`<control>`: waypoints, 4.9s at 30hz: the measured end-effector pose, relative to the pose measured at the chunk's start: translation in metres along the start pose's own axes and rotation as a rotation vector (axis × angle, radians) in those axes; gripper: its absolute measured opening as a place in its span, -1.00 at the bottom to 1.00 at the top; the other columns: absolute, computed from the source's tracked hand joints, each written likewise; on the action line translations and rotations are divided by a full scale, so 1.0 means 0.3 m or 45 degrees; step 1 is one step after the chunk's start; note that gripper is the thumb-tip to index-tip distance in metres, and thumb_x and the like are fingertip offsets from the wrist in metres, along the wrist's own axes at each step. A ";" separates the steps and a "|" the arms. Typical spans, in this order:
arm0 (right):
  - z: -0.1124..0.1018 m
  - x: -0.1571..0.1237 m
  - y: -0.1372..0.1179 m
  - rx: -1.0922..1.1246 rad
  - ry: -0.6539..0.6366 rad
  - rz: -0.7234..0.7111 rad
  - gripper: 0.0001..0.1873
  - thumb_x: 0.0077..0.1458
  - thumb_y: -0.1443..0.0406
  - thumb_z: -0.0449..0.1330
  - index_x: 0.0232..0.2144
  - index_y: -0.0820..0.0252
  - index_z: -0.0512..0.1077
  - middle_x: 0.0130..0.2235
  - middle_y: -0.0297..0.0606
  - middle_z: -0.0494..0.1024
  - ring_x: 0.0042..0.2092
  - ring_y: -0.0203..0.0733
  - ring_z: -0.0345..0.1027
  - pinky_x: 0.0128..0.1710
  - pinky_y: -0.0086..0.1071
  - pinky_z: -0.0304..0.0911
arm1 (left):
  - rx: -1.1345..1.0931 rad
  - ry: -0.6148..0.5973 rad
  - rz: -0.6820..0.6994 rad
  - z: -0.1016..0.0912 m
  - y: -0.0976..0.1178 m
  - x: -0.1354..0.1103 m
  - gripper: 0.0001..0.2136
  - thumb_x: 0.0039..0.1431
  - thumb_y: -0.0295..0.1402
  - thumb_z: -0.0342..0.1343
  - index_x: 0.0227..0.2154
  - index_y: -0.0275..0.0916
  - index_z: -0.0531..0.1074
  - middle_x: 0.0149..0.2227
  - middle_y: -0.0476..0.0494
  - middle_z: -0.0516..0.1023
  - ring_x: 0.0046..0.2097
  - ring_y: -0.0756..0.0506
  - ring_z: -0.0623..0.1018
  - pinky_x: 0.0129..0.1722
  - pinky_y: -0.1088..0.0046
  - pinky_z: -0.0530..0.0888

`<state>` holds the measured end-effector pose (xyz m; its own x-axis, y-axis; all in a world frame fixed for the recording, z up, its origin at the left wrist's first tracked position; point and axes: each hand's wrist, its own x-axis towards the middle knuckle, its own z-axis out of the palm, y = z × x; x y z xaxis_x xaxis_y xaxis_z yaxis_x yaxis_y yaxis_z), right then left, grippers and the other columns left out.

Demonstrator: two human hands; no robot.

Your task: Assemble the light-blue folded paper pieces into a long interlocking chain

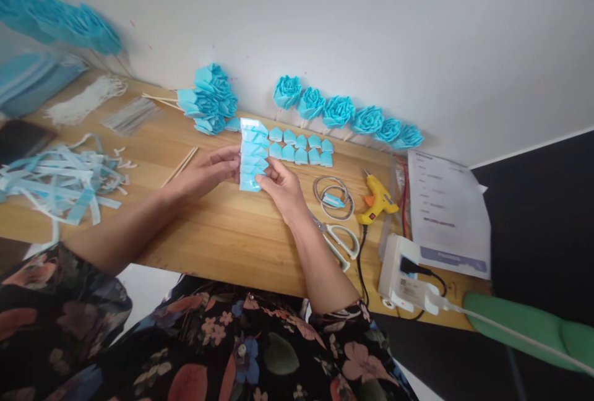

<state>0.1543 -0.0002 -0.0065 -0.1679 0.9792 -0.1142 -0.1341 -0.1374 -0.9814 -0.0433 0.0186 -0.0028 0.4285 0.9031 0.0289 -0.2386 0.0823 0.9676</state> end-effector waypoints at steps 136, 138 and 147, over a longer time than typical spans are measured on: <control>-0.083 -0.329 -0.074 -1.640 -0.139 -0.557 -0.66 0.34 0.26 0.06 0.07 0.16 0.49 0.02 -0.11 0.62 0.05 -0.02 0.44 0.07 -0.13 0.35 | 0.850 0.491 0.099 -0.043 0.027 -0.001 -0.71 0.22 -0.13 0.07 -0.27 -0.22 0.56 -0.55 0.02 0.28 -0.48 -0.01 0.27 -0.45 0.47 0.23; -0.147 -0.365 -0.026 -1.709 -0.017 -0.563 -0.65 0.31 0.34 0.07 0.07 0.15 0.51 0.11 -0.07 0.57 0.15 0.03 0.38 0.18 -0.02 0.28 | 0.850 0.466 0.091 -0.046 0.018 -0.001 -0.71 0.23 -0.13 0.06 -0.25 -0.22 0.56 -0.53 0.01 0.29 -0.48 -0.01 0.27 -0.46 0.47 0.22; -0.275 -0.373 0.045 -1.982 0.066 -0.468 -0.56 0.29 0.44 0.04 0.12 0.02 0.49 0.27 -0.19 0.44 0.34 0.06 0.19 0.33 0.10 0.03 | 0.834 0.432 0.073 -0.037 0.007 0.004 -0.69 0.20 -0.12 0.07 -0.21 -0.23 0.57 -0.54 0.03 0.29 -0.50 0.00 0.27 -0.48 0.48 0.19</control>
<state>0.2517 -0.0993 -0.0196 -0.3161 0.9315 0.1799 0.9278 0.3431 -0.1462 -0.0529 0.0247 -0.0035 0.1129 0.9878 0.1073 0.3618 -0.1414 0.9215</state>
